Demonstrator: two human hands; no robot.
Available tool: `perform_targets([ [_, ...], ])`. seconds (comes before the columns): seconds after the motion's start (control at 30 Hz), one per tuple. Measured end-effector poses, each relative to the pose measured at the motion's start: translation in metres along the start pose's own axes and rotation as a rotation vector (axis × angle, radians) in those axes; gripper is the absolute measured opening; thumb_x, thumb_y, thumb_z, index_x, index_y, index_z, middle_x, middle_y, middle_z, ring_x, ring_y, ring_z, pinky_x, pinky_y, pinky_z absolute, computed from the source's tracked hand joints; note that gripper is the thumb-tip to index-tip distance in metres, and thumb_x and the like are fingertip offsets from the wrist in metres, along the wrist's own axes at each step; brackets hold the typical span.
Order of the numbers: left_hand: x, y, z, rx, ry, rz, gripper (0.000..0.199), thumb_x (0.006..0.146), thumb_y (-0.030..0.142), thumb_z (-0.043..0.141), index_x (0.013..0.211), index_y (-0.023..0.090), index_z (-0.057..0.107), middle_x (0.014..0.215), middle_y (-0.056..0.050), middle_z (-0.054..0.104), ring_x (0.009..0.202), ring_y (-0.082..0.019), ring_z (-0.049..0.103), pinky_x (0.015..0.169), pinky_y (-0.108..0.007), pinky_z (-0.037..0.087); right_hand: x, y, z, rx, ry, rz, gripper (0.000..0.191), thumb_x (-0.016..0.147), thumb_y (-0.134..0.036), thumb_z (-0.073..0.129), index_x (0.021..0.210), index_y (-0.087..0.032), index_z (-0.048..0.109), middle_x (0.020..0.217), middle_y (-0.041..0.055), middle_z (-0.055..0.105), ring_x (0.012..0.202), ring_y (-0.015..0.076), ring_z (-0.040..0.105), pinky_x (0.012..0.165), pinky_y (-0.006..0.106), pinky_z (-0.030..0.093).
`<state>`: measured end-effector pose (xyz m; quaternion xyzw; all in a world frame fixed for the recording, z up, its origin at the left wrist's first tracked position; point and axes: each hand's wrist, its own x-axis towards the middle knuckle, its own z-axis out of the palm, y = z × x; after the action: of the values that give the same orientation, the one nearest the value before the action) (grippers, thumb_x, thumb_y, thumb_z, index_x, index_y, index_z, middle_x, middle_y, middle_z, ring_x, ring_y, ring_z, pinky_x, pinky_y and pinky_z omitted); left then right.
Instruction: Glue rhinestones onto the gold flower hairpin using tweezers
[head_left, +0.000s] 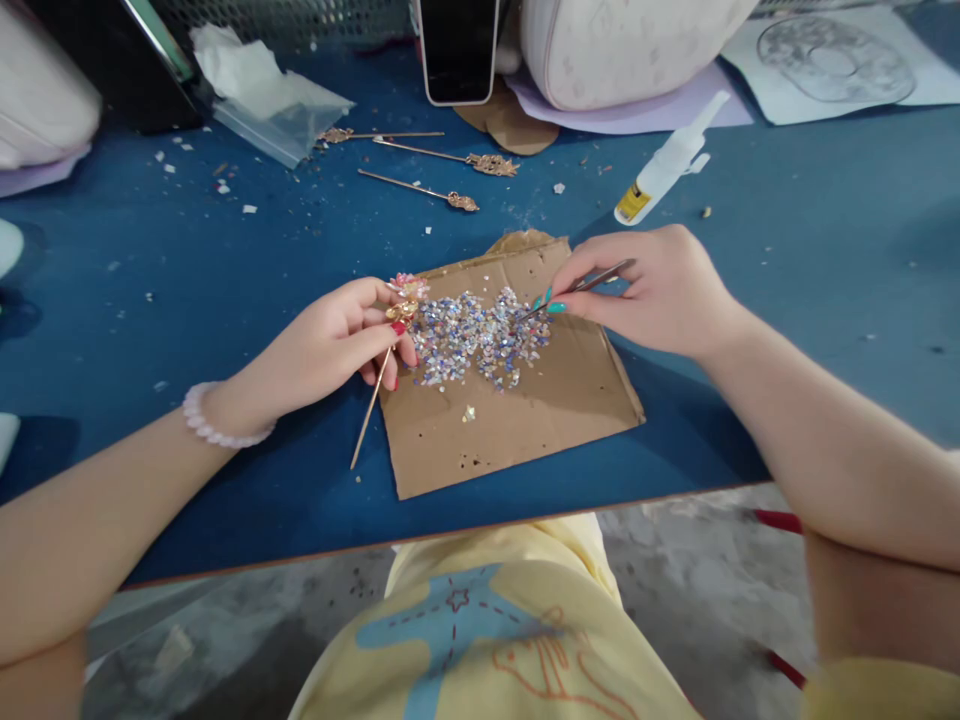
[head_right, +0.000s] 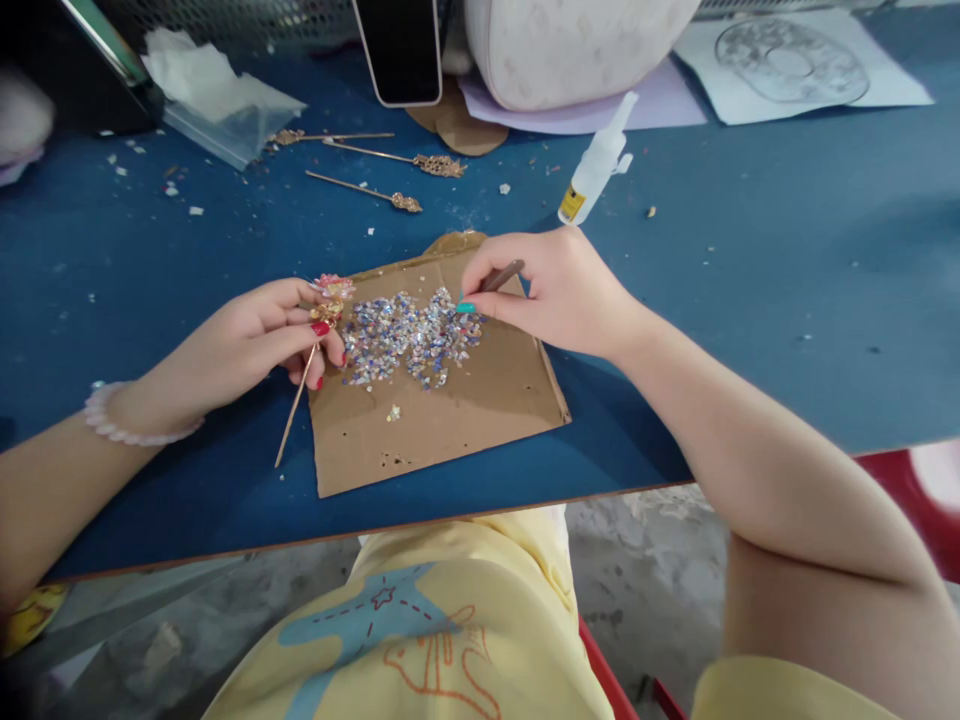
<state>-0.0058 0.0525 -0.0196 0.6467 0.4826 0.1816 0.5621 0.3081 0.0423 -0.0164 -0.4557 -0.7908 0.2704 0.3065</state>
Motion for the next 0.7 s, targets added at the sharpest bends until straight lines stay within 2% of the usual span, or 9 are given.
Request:
perform_targets([
  [0.23,0.000,0.001,0.000,-0.001,0.001,-0.006,0.011,0.094,0.024,0.057,0.104,0.021,0.055,0.078,0.001,0.074,0.052,-0.009,0.066,0.048,-0.021,0.046,0.001,-0.001,0.000,0.041,0.002,-0.019,0.009,0.086,-0.029,0.069,0.084,-0.021,0.073,0.088,0.0010,0.075,0.082,0.0164,0.071,0.084,0.033,0.058],
  [0.5,-0.001,0.000,0.000,-0.012,-0.006,-0.003,0.009,0.095,0.023,0.056,0.104,0.020,0.055,0.078,0.001,0.074,0.053,-0.009,0.066,0.047,-0.021,0.046,-0.003,-0.010,0.001,0.117,0.028,-0.039,0.006,0.085,-0.029,0.072,0.084,-0.023,0.073,0.090,0.0010,0.076,0.080,0.0164,0.072,0.081,0.034,0.060],
  [0.6,0.000,0.000,0.000,-0.021,-0.014,-0.003,0.010,0.095,0.023,0.057,0.105,0.021,0.055,0.079,0.001,0.074,0.053,-0.009,0.066,0.048,-0.022,0.046,-0.007,-0.020,0.007,0.146,-0.050,-0.078,0.007,0.088,-0.030,0.072,0.084,-0.024,0.073,0.090,0.0014,0.077,0.079,0.0160,0.073,0.079,0.032,0.061],
  [0.7,0.000,0.001,0.000,-0.024,-0.012,-0.002,0.012,0.094,0.024,0.058,0.105,0.021,0.055,0.078,0.001,0.073,0.052,-0.010,0.066,0.048,-0.023,0.046,-0.011,-0.030,0.017,0.201,-0.169,-0.191,0.010,0.093,-0.029,0.069,0.085,-0.023,0.073,0.086,0.0012,0.077,0.077,0.0144,0.072,0.074,0.029,0.059],
])
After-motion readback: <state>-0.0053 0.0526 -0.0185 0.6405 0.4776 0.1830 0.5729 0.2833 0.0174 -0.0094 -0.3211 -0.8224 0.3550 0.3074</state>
